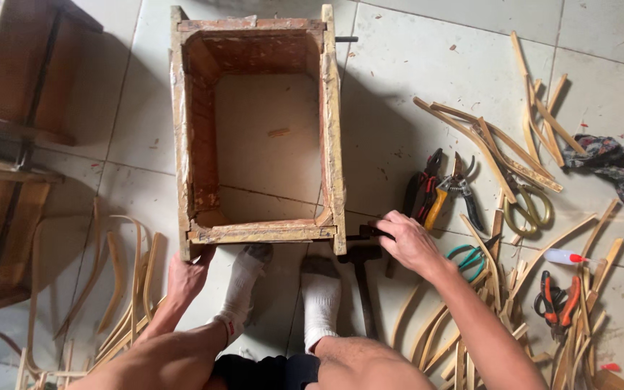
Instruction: The person sits on the floor and pulls curved bamboo strips out of a woven basket frame held in a wooden mold, setting the strips aside. They then lift and reposition the frame, tap its edges with a hammer and knife handle, and finally pick up and bend a bamboo rim hoop.
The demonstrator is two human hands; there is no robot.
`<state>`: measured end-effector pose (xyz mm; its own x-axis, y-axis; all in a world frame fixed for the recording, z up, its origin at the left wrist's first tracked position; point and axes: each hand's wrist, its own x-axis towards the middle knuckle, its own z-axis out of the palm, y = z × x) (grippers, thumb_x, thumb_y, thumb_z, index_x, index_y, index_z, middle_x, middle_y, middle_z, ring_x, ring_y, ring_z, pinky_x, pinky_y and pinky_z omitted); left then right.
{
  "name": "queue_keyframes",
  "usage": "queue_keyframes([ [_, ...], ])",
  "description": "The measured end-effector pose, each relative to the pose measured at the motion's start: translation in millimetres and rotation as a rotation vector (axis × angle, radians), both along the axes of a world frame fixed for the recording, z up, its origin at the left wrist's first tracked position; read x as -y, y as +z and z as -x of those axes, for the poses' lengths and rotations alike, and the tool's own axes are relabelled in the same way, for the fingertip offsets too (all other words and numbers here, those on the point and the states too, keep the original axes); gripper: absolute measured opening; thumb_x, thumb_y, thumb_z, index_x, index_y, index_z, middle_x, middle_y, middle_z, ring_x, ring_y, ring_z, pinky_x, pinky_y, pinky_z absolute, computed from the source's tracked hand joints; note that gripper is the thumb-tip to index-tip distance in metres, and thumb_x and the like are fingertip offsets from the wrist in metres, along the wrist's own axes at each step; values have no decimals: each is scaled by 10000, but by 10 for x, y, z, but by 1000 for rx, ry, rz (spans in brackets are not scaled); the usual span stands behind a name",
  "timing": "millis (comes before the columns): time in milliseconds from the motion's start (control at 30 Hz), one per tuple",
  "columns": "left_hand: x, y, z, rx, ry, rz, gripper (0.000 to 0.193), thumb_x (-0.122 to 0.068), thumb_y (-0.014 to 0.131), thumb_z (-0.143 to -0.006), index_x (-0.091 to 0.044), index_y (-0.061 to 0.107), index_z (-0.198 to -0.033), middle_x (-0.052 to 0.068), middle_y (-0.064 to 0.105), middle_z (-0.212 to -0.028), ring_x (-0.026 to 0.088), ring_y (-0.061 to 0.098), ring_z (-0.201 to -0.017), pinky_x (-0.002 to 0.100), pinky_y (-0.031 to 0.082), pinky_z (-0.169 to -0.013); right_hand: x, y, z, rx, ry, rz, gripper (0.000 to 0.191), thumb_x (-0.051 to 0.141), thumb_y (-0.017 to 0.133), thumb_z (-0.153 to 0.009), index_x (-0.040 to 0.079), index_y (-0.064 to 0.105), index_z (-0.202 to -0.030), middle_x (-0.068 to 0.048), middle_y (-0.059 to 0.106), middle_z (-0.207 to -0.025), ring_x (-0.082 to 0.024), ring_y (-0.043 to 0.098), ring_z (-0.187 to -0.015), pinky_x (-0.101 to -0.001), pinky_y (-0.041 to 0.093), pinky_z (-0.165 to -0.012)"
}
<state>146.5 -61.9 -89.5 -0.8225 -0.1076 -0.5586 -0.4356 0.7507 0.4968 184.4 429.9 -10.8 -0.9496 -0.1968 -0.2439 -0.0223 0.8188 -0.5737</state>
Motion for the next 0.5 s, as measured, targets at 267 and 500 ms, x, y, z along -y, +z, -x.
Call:
queue_keyframes([
  [267,159,-255,50,-50,-45,-39,420,-432,620,-960,-33,720,-1043,141,764,-787,206,675,-540,374,567,-459,-174,13,98,196,84,-137,289,166,730,-833,70,727,-1105,-132,677,-1046,-330,635,-1039,-461,502,-924],
  [500,46,-43,54,-102,-116,81,499,-506,674,-924,-16,731,-1000,146,761,-775,224,694,-554,378,578,-452,28,-626,311,620,70,77,344,16,626,-850,1,775,-1160,-238,731,-854,-241,717,-804,-407,587,-731],
])
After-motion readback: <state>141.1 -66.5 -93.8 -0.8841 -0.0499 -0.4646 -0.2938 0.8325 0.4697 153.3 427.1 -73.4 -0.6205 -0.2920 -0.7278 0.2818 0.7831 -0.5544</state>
